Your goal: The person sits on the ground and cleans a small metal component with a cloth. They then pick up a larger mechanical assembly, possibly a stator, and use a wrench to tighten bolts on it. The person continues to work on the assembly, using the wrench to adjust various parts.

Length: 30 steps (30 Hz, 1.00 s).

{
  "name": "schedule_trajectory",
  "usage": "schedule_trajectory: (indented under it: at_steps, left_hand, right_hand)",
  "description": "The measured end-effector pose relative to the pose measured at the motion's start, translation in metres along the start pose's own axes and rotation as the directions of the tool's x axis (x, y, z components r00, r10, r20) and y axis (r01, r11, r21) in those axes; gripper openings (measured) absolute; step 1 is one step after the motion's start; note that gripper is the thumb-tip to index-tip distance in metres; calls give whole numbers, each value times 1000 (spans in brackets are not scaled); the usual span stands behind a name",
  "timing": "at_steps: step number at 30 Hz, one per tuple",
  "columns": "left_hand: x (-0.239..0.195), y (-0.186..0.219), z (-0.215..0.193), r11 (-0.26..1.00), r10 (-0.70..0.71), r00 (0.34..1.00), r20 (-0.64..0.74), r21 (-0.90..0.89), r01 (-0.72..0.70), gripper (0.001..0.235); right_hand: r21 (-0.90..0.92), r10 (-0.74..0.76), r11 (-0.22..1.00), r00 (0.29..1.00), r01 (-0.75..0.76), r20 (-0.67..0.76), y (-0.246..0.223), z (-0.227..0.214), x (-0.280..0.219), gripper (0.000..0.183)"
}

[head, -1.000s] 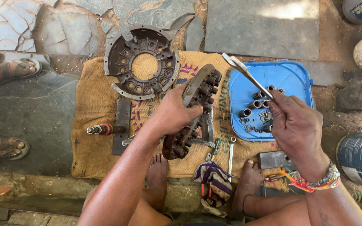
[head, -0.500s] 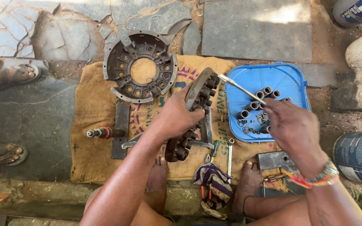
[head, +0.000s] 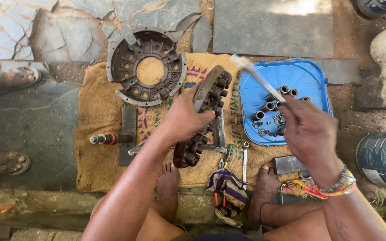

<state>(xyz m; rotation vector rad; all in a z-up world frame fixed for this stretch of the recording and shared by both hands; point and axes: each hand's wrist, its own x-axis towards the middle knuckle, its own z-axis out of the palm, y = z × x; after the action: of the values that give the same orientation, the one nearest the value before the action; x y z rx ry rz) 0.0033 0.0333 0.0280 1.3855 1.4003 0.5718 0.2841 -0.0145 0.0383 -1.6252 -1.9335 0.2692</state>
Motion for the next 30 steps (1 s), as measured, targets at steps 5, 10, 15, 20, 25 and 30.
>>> schedule_trajectory:
  at_steps: [5,10,15,20,25,30]
  left_hand:
    - [0,5,-3,999,-4,1000,24,-43,5,62]
    - [1,1,-2,998,-35,998,44,-48,37,56]
    - [1,2,-2,1000,-24,1000,19,-17,24,62]
    - [0,-1,-1,998,1,1000,24,-64,1,57]
    - [-1,4,-2,998,-27,1000,10,-47,28,53]
    - [-2,5,-3,998,-19,1000,14,-55,20,52]
  right_hand:
    - [-152,-54,986,996,64,70,-5,-1,4,16]
    - [-74,32,997,997,-27,69,-11,-4,2,17]
    - [-95,-105,989,992,111,70,-9,-4,5,14]
    - [113,175,973,961,-202,217,-7,3,-6,29]
    - [12,9,1000,980,-12,197,-9,37,-25,31]
    - [58,-145,988,989,144,6,-17,54,-40,36]
